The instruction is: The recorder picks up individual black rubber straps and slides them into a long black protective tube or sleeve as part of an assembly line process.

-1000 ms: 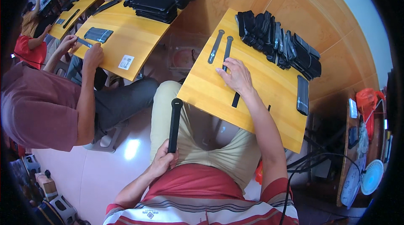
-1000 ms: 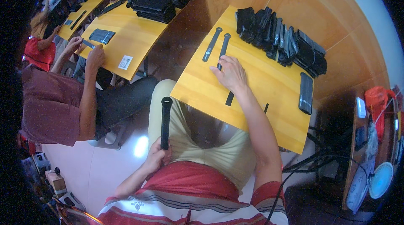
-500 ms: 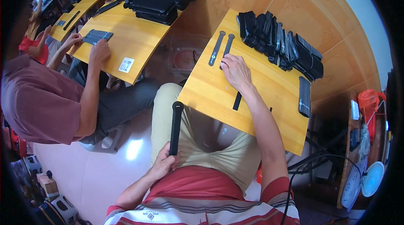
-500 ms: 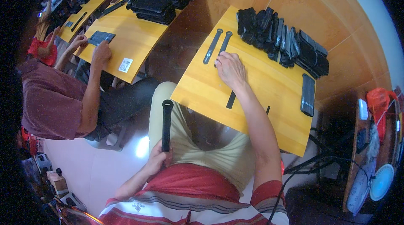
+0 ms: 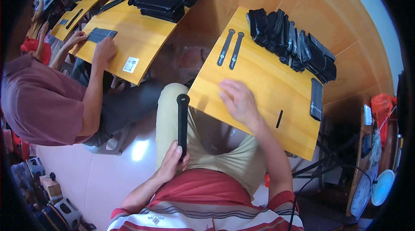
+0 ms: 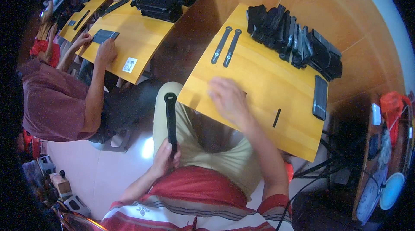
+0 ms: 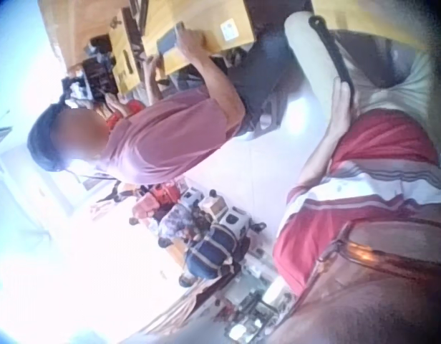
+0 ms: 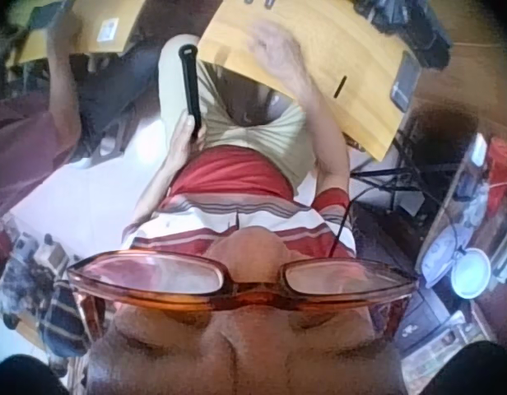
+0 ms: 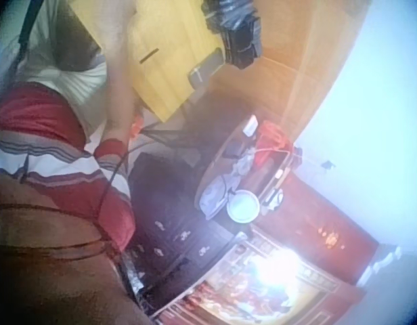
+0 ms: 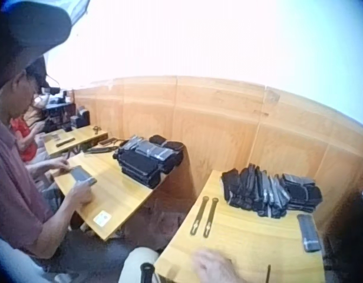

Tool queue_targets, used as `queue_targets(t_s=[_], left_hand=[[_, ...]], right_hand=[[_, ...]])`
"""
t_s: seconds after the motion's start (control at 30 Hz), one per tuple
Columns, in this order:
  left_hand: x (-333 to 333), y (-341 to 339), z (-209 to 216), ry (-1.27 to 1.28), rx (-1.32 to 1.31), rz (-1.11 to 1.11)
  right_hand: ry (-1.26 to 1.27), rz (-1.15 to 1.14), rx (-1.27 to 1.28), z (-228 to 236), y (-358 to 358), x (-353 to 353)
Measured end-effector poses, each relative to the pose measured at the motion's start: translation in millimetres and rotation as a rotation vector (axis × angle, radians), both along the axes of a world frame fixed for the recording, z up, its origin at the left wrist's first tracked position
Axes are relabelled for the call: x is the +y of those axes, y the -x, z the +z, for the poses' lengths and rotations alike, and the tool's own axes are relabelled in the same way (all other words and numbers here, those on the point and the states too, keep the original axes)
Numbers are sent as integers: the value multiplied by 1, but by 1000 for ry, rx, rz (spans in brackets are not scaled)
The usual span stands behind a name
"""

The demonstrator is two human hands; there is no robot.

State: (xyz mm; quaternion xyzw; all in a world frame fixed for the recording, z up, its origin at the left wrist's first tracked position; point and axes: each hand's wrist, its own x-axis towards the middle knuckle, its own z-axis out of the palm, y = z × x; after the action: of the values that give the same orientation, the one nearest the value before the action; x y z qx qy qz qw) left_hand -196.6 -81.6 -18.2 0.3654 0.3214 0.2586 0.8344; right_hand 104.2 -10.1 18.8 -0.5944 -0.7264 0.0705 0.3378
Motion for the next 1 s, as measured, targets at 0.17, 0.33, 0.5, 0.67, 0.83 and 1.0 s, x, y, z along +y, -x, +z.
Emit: queue_targets(t_s=[0.17,0.33,0.5,0.67,0.83,1.0], left_hand=[[13,-19,5,-161,-34,11],[16,-45,17,25,-102,126],[11,-57,18,-22,-169,162],[5,-57,12,-119,-119,105],[5,-51,15,-50,-93,-4],[7,-52,13,-153,-47,-43]], right_hand=[[52,262,264,13,63,-73],[-20,227,369,14,77,-101],[-148,61,311,3,79,-113],[-160,85,350,2,70,-121],[-3,89,529,-5,63,-131],[74,153,544,-9,53,-130]])
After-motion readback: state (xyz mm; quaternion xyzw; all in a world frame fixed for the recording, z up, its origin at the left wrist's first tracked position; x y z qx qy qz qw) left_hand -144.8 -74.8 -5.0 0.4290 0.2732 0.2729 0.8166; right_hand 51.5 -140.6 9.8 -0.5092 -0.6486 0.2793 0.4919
